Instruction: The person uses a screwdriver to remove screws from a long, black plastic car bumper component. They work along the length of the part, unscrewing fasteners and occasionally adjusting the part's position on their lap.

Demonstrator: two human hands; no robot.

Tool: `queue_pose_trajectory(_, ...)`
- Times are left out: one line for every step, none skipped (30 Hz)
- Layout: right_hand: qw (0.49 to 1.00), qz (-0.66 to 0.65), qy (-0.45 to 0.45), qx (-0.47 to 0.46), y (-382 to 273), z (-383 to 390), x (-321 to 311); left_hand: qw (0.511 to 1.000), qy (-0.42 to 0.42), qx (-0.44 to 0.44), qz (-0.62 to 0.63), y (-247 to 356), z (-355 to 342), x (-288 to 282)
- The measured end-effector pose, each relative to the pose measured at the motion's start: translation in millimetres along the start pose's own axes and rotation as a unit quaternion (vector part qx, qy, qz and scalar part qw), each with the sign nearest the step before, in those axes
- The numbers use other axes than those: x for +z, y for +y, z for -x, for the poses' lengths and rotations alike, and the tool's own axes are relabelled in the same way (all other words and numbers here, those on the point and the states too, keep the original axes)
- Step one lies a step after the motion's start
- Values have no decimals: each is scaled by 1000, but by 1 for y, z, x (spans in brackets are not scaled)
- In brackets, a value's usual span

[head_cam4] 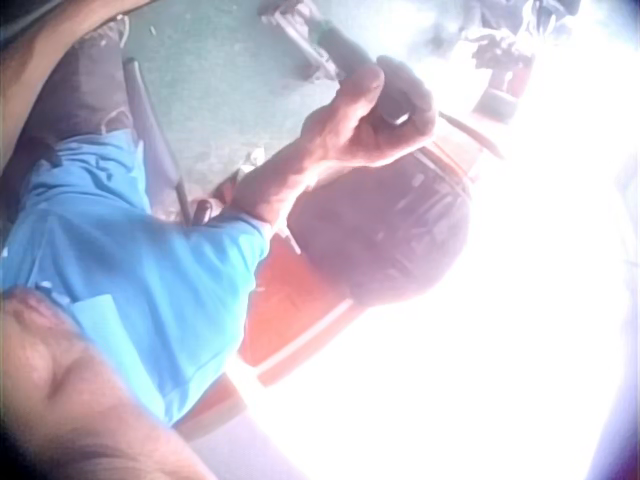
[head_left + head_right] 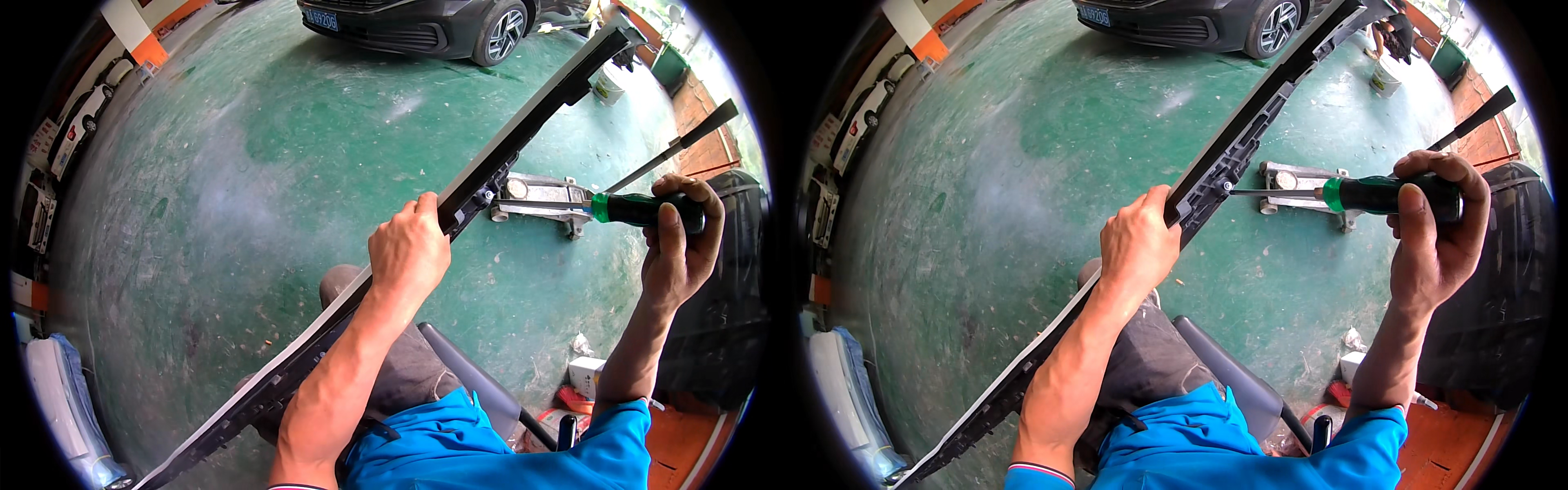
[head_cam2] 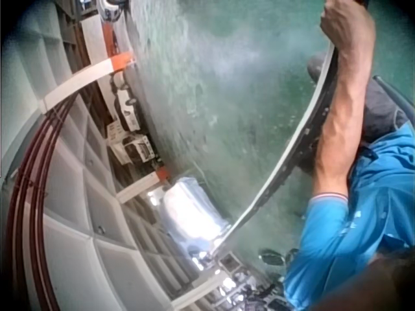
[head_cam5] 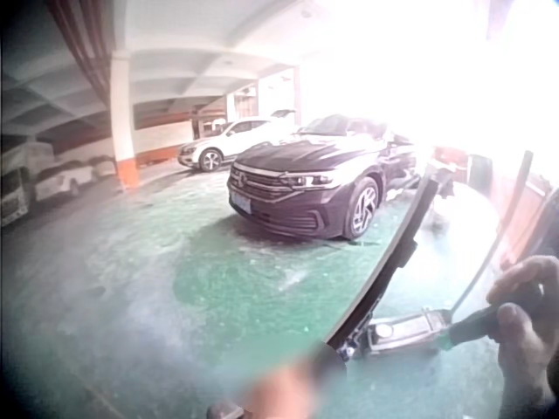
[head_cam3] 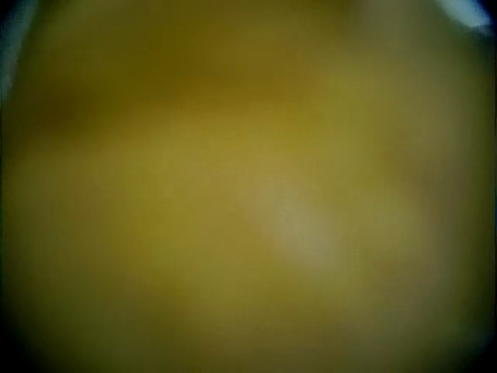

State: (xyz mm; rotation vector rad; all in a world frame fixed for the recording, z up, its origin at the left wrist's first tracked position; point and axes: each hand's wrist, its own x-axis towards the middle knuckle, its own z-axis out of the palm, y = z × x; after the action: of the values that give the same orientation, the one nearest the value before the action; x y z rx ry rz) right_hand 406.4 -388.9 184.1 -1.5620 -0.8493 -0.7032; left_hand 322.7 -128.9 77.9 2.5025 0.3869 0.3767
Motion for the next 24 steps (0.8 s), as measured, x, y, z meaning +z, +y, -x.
queue_pose_trajectory(1000, 1, 7, 0, 1, 0, 1, 1000, 1, 2, -1, 0, 0, 0)
queue_pose_trajectory(1000, -10, 2, 16, 0, 0, -1, 1000, -1, 1, -2, 1, 0, 0)
queue_pose_trajectory(1000, -11, 3, 17, 0, 0, -1, 1000, -3, 1, -2, 1, 0, 0)
queue_pose_trajectory(1000, -11, 4, 17, 1, 0, -1, 1000, -4, 0, -2, 2, 0, 1)
queue_pose_trajectory(1000, -13, 5, 17, 1, 0, 0, 1000, 0, 2, -2, 1, 0, 1)
queue_pose_trajectory(1000, -13, 6, 19, 1, 0, 1, 1000, 5, 4, -2, -1, 1, 3)
queue_pose_trajectory(1000, -12, 7, 20, 1, 0, 1, 1000, 10, 7, -2, -3, 1, 3)
queue_pose_trajectory(1000, -9, 9, 20, 1, 0, 1, 1000, 9, 7, -1, -2, 1, 3)
queue_pose_trajectory(1000, -6, 9, 18, 1, 0, 1, 1000, 8, 8, 0, -2, 1, 3)
queue_pose_trajectory(1000, -2, 9, 16, 3, -1, 0, 1000, 7, 9, 0, -2, 1, 3)
queue_pose_trajectory(1000, 1, 9, 13, 3, 0, -1, 1000, 5, 9, -1, -1, 1, 2)
queue_pose_trajectory(1000, 1, 9, 14, 4, 0, -1, 1000, 4, 9, -1, -1, 2, 2)
queue_pose_trajectory(1000, 2, 8, 15, 5, 1, -1, 1000, 3, 8, -2, 0, 2, 1)
queue_pose_trajectory(1000, 2, 8, 16, 6, 1, -2, 1000, 4, 9, 0, 0, 2, 2)
queue_pose_trajectory(1000, 2, 9, 19, 6, 1, -2, 1000, 5, 10, 3, 0, 3, 2)
queue_pose_trajectory(1000, 3, 9, 22, 6, 1, -2, 1000, 6, 11, 5, 1, 3, 2)
queue_pose_trajectory(1000, 3, 8, 24, 6, 1, -2, 1000, 5, 11, 5, 1, 3, 2)
queue_pose_trajectory(1000, 7, 10, 23, 7, 0, -2, 1000, 3, 10, 4, 1, 3, 1)
queue_pose_trajectory(1000, 12, 11, 21, 7, 0, -1, 1000, 2, 10, 4, 1, 3, 1)
queue_pose_trajectory(1000, 17, 13, 19, 7, 0, -1, 1000, 0, 9, 3, 1, 3, 0)
queue_pose_trajectory(1000, 20, 7, 19, 6, -1, -1, 1000, -2, 7, 1, 2, 3, 0)
queue_pose_trajectory(1000, 23, 1, 19, 5, -4, 0, 1000, -3, 6, 0, 3, 3, -1)
queue_pose_trajectory(999, 26, -6, 19, 3, -6, 0, 1000, -1, 8, -1, 2, 3, 0)
queue_pose_trajectory(999, 29, -20, 16, 2, -9, 1, 1000, 1, 10, -1, 2, 3, 0)
